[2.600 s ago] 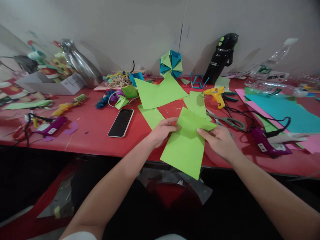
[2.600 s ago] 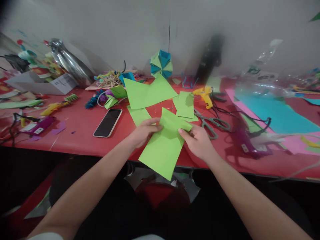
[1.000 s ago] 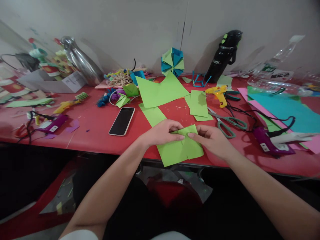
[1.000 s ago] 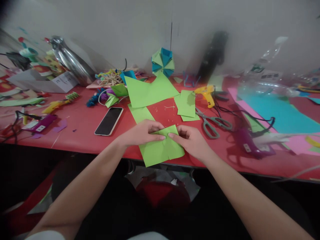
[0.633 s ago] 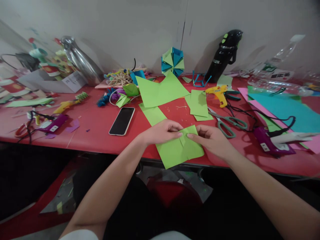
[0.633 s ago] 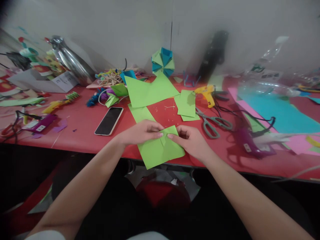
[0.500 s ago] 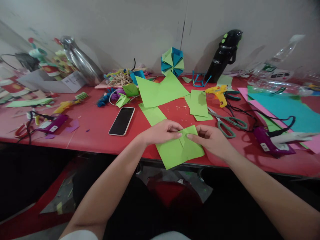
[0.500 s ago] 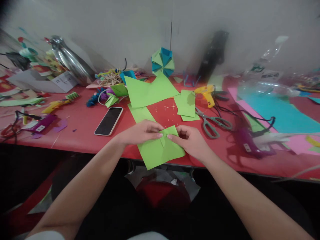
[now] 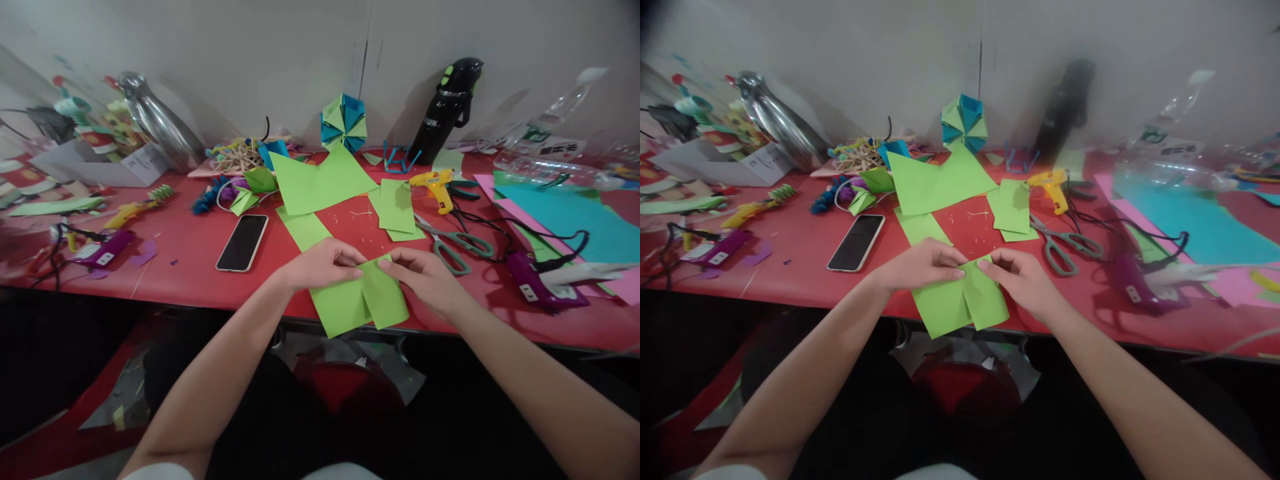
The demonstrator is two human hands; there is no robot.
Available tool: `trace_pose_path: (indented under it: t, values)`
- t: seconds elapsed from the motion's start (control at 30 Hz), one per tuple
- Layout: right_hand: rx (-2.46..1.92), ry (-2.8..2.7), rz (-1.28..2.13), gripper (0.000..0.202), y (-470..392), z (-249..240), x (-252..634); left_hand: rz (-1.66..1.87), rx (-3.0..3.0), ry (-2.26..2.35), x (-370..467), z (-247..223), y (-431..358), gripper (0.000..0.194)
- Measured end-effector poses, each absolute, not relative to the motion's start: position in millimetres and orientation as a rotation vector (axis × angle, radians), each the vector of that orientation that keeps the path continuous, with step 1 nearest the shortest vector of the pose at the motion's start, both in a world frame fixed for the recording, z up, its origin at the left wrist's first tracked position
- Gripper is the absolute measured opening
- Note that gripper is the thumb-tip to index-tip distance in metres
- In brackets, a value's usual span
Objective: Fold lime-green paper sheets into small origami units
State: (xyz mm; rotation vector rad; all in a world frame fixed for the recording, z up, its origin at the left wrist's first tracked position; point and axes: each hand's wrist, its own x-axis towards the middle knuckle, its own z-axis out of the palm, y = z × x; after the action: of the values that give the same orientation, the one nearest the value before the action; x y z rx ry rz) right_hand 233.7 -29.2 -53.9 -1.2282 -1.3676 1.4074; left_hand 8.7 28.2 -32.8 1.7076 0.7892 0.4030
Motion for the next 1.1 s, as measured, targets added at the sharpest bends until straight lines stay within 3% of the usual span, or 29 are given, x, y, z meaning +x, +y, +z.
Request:
trace_pose_path:
  t: [0.57, 0.8, 1.1]
  values:
    - [-1.316, -1.331, 1.335, 0.03, -29.3, -50.8, 233.5, 0.333, 1.532, 0.75, 1.7, -28.9, 31.1, 0.04]
    - [-1.341, -1.38, 1.301, 0.033, -29.2, -50.1, 234.9, 0.275, 1.531, 0.852, 1.1, -15.7, 29.7, 0.028]
    - [-1.345, -1.389, 1.279, 0.033, -27.6, -53.9, 233.4, 0.366, 1.633, 0.88, 7.5, -30.2, 31.7, 0.027]
